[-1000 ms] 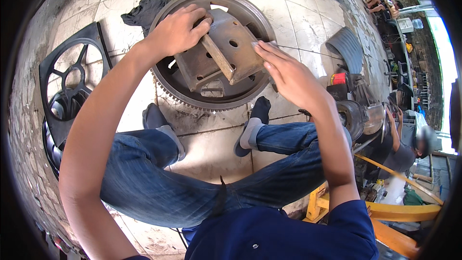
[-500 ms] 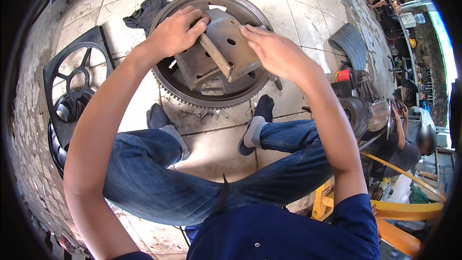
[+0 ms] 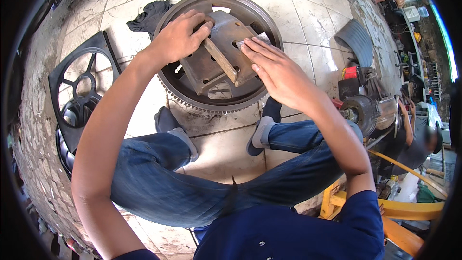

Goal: The person sits on the floor and sands a metal brake drum assembly with a sanding block. They repeatedly rub the surface, flip the part, and continue sanding different areas.

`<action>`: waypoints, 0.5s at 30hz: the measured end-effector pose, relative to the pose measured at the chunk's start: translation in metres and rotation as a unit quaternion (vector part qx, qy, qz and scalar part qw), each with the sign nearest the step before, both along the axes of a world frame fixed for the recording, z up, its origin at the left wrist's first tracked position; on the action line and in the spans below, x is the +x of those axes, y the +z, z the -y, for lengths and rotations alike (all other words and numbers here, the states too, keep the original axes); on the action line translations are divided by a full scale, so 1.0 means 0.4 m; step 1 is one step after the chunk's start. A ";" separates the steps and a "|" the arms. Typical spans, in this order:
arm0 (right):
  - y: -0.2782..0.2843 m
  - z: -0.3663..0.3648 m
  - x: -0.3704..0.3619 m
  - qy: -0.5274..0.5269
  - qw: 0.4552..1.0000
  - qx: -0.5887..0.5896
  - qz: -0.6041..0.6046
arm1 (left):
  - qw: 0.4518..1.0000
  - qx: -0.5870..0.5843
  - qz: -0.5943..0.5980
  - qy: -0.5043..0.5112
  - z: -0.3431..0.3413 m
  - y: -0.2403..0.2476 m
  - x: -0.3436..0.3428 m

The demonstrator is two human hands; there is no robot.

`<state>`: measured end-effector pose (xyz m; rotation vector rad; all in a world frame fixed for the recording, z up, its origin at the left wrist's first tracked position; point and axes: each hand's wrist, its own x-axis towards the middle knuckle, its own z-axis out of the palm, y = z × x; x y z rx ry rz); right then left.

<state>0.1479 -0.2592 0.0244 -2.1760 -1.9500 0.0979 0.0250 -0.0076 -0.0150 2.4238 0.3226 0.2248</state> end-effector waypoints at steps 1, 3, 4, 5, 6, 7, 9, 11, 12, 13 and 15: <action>-0.006 0.000 0.009 0.002 1.000 0.001 0.003 | 1.000 -0.012 -0.007 0.002 0.002 0.002 0.001; -0.012 -0.008 0.029 0.002 1.000 0.000 0.007 | 1.000 -0.019 -0.008 0.010 -0.002 0.003 0.002; -0.013 -0.006 0.022 -0.006 1.000 -0.021 0.016 | 1.000 -0.022 -0.009 0.012 -0.005 0.003 0.002; -0.010 0.004 0.004 0.012 0.999 -0.023 0.020 | 1.000 -0.024 -0.001 0.005 -0.005 -0.003 0.002; 0.000 0.013 -0.020 0.033 0.999 -0.020 0.026 | 1.000 -0.022 0.010 0.000 -0.006 -0.002 0.002; 0.002 0.019 -0.033 0.053 0.998 -0.018 0.033 | 1.000 -0.020 0.020 -0.005 -0.006 -0.001 0.003; -0.015 0.023 -0.006 0.036 0.999 0.002 0.019 | 1.000 -0.016 0.017 -0.008 -0.002 0.003 0.009; -0.032 0.031 0.024 -0.028 0.999 0.020 0.030 | 1.000 -0.014 0.011 -0.007 0.001 0.010 0.016; -0.035 0.028 0.008 -0.033 0.999 0.032 0.008 | 1.000 -0.025 0.004 -0.003 0.001 0.016 0.009; -0.029 0.034 -0.015 0.000 0.999 0.032 0.005 | 0.999 -0.040 -0.003 -0.002 0.004 0.018 0.007; -0.011 0.050 -0.059 0.068 0.997 0.033 0.005 | 0.999 -0.044 0.001 -0.005 0.000 0.019 0.009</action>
